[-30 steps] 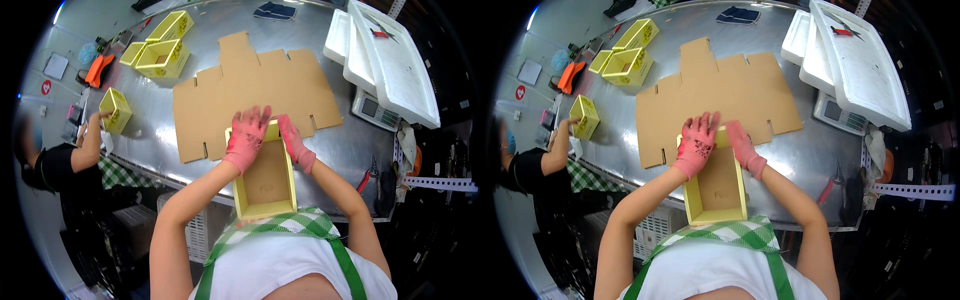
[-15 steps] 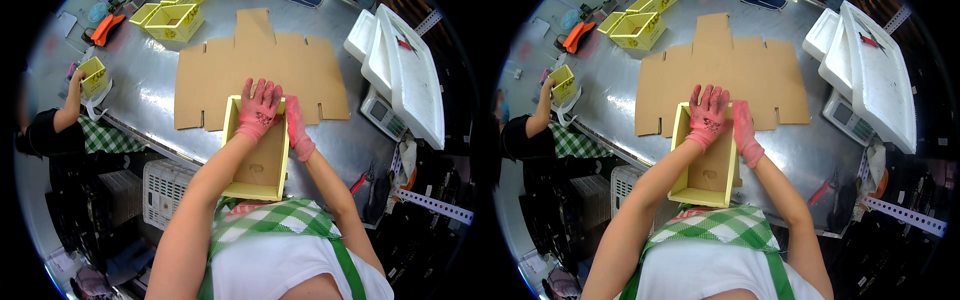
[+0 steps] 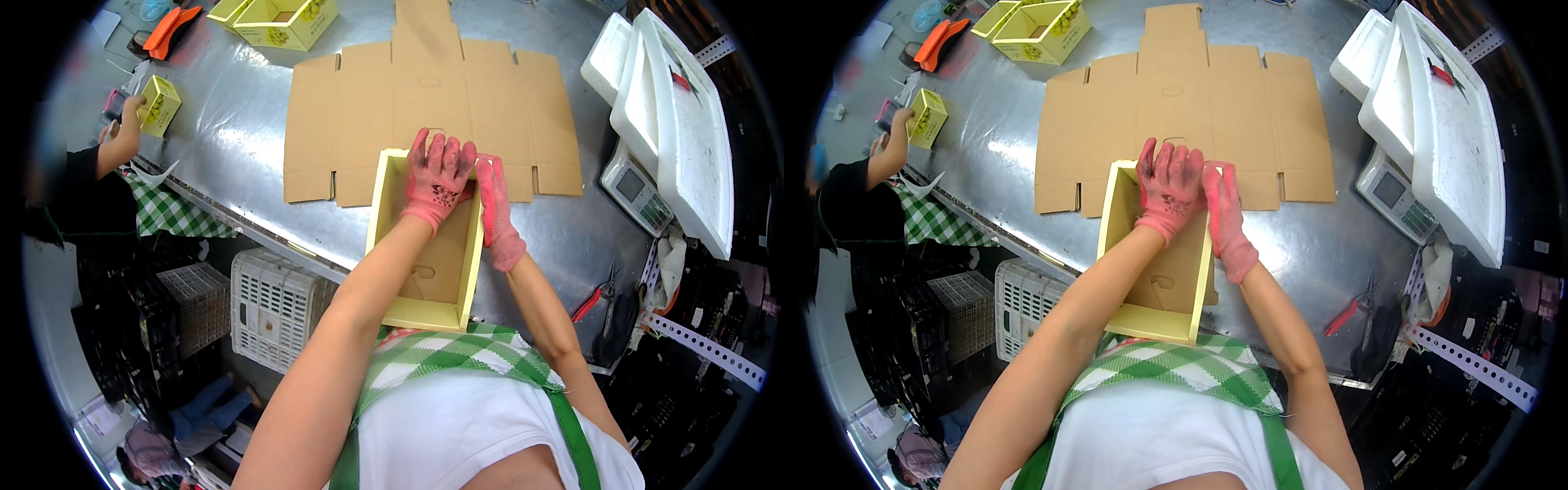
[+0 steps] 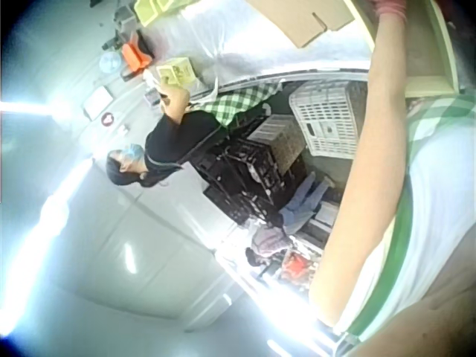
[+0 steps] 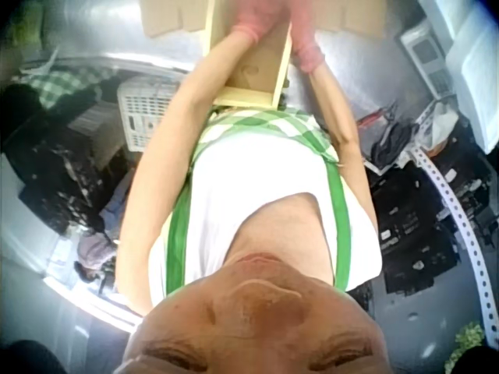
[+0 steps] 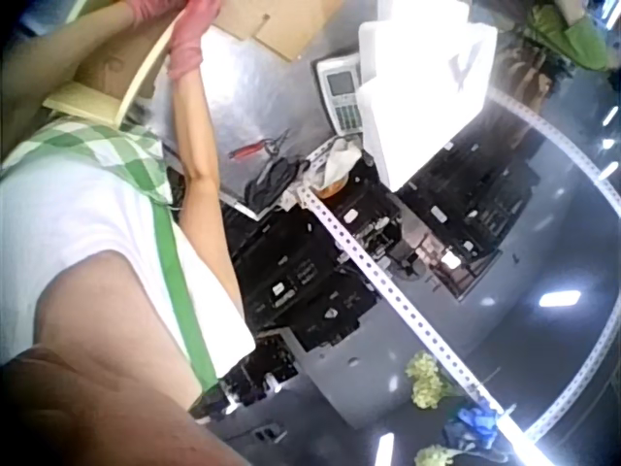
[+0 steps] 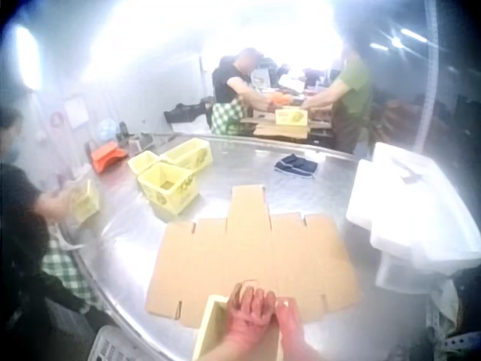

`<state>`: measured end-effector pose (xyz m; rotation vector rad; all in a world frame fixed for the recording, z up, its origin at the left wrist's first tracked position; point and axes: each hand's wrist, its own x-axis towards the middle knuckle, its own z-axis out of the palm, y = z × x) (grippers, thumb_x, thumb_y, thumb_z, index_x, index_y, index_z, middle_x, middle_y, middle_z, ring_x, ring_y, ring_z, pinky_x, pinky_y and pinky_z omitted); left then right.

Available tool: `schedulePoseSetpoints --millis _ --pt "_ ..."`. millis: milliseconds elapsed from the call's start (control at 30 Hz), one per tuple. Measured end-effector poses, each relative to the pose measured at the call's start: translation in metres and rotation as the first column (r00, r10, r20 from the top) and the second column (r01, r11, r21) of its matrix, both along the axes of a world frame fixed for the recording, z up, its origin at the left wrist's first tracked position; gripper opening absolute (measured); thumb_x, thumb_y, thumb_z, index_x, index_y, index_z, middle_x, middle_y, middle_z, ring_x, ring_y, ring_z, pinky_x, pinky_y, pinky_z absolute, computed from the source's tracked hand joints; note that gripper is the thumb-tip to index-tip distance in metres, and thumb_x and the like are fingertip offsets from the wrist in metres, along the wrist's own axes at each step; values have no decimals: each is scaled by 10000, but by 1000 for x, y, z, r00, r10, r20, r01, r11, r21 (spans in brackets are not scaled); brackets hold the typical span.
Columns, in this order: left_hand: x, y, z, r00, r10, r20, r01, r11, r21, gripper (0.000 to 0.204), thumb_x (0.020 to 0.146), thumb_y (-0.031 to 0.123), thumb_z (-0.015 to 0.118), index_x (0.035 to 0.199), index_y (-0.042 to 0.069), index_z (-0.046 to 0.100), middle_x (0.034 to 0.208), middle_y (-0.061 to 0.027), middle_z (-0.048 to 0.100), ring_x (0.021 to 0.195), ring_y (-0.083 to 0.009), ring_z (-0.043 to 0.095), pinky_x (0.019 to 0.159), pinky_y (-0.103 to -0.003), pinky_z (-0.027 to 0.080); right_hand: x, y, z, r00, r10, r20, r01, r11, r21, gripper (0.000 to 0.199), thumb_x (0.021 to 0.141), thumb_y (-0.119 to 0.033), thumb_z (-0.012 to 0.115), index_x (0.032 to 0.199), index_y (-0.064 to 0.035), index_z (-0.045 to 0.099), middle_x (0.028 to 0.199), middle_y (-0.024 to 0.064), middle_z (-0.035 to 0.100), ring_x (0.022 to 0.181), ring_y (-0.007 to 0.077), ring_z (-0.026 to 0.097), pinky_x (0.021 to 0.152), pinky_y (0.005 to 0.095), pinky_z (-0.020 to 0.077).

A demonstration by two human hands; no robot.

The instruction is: The person assembles flat cardboard boxes into rectangular containers on a metal table. They fold the sides and tuck the flaps to form the structure. The person then moves to a crate of packaged green grapes and places them into the newly assembled boxes.

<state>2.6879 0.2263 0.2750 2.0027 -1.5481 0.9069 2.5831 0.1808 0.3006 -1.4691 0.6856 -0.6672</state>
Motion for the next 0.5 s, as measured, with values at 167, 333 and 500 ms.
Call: schedulePoseSetpoints --millis 167,333,500 --pt "0 5 3 992 63 109 -82 979 184 544 646 209 635 1140 101 434 1049 -106 398 1040 -292 398 973 -538 336 0 -3 -3 1000 5 18 -9 973 231 338 921 -382 407 1048 -74 458 982 71 461 912 194 424 838 299 355" --pt "3 4 -4 995 47 85 -59 987 148 599 646 292 651 1163 97 421 1061 -106 402 1048 -289 396 989 -538 316 3 -1 -8 1000 -7 28 8 1000 -30 353 911 -403 417 1039 -77 465 972 77 478 920 205 433 848 312 352" --pt "-5 7 11 998 55 -24 -44 947 318 637 701 325 615 1241 94 367 1082 -109 409 1075 -278 372 1030 -540 241 3 -3 0 995 -31 -99 37 997 66 374 908 -394 418 1093 -70 445 1029 129 500 973 234 451 860 349 362"
